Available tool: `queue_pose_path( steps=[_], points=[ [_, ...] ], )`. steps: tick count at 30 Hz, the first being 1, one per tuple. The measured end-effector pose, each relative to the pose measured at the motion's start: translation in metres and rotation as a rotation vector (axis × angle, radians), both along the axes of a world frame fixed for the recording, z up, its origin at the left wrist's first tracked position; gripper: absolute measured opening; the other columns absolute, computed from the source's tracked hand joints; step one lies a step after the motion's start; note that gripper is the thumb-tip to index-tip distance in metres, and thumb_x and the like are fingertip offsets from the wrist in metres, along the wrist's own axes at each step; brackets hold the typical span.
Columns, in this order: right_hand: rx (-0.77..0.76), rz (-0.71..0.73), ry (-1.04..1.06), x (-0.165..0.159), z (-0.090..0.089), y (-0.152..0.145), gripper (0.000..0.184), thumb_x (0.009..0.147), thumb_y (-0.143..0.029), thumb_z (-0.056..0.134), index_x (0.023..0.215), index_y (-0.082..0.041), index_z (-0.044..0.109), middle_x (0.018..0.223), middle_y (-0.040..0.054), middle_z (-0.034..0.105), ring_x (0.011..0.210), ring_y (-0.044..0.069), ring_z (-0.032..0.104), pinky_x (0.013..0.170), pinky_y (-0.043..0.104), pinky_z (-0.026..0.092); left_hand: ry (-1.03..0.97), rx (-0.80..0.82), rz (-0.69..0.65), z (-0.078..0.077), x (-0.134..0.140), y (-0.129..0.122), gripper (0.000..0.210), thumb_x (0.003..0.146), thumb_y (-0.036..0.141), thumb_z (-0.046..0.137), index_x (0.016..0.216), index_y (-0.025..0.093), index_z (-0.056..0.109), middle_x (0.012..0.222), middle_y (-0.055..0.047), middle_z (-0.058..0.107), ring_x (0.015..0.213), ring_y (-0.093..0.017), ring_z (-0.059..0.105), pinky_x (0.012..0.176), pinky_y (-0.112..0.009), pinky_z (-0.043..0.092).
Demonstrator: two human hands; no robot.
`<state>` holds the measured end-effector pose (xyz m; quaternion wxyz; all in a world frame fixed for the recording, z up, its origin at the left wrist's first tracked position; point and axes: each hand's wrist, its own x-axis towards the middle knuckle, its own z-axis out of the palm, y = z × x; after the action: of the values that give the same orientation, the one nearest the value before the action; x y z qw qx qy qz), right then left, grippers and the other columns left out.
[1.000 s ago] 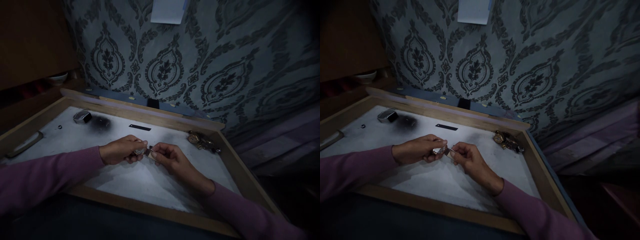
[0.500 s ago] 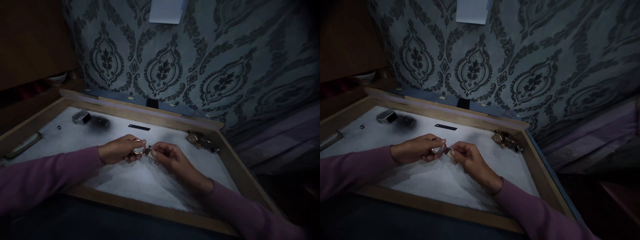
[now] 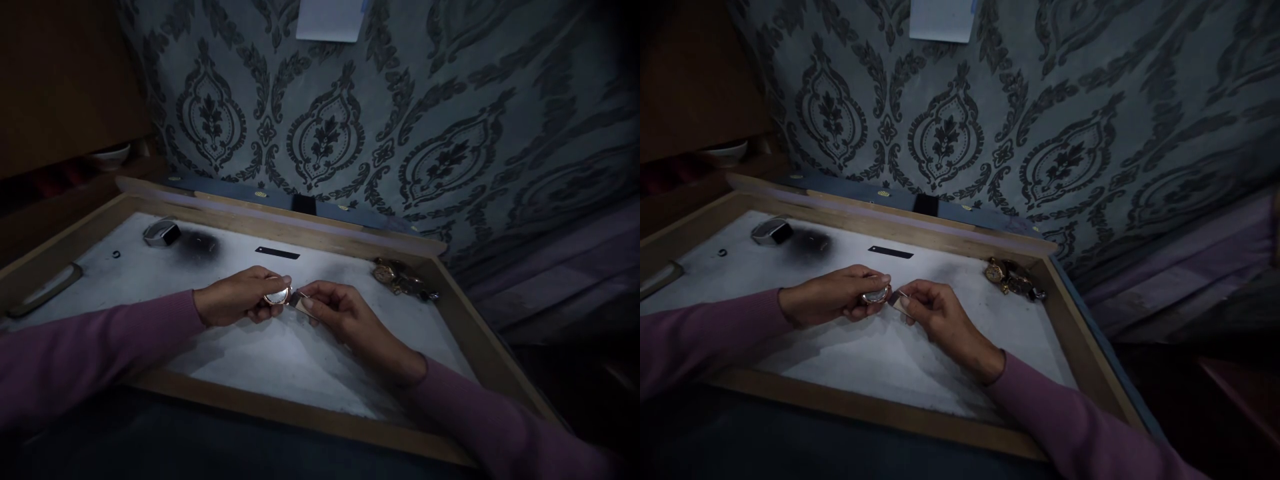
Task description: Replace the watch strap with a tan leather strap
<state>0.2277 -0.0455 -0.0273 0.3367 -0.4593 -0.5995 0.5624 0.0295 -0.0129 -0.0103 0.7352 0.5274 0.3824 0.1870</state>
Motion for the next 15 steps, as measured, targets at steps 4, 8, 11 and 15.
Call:
queue_pose_path(
  steps=[4,8,11,15],
  points=[
    [0.014,-0.006,0.011,-0.0002,0.0017,-0.0003,0.026,0.085,-0.037,0.066,0.101,-0.017,0.072,0.062,-0.0018,0.058,0.046,0.007,0.038,0.038,0.019,0.026,0.005,-0.003,0.004,-0.0001,0.0005,0.0001,0.034,0.095,0.037,0.047,0.069,0.015,0.050,0.057,0.002,0.048,0.044,-0.005,0.035,0.041,-0.020,0.018],
    [0.030,0.006,0.021,-0.0017,0.0065,-0.0009,0.024,0.086,-0.035,0.065,0.099,-0.016,0.071,0.060,-0.0035,0.055,0.043,0.005,0.033,0.039,0.019,0.025,0.022,0.002,0.000,0.0018,0.0008,-0.0007,0.034,0.096,0.037,0.045,0.069,0.015,0.050,0.055,0.002,0.048,0.042,-0.005,0.034,0.041,-0.020,0.019],
    [0.070,0.012,0.051,-0.0028,0.0081,-0.0010,0.020,0.086,-0.033,0.065,0.094,-0.016,0.072,0.062,-0.0023,0.057,0.049,0.007,0.040,0.044,0.020,0.032,0.024,0.020,0.001,0.0028,0.0010,-0.0015,0.034,0.095,0.037,0.045,0.069,0.015,0.049,0.055,0.002,0.048,0.042,-0.005,0.034,0.041,-0.020,0.020],
    [0.102,0.012,0.064,-0.0035,0.0073,-0.0009,0.018,0.085,-0.033,0.065,0.092,-0.018,0.072,0.068,0.0004,0.062,0.055,0.009,0.046,0.050,0.021,0.037,0.016,0.023,0.002,0.0022,0.0009,-0.0018,0.032,0.095,0.037,0.044,0.072,0.015,0.050,0.055,0.003,0.047,0.043,-0.005,0.035,0.041,-0.020,0.019]
  ],
)
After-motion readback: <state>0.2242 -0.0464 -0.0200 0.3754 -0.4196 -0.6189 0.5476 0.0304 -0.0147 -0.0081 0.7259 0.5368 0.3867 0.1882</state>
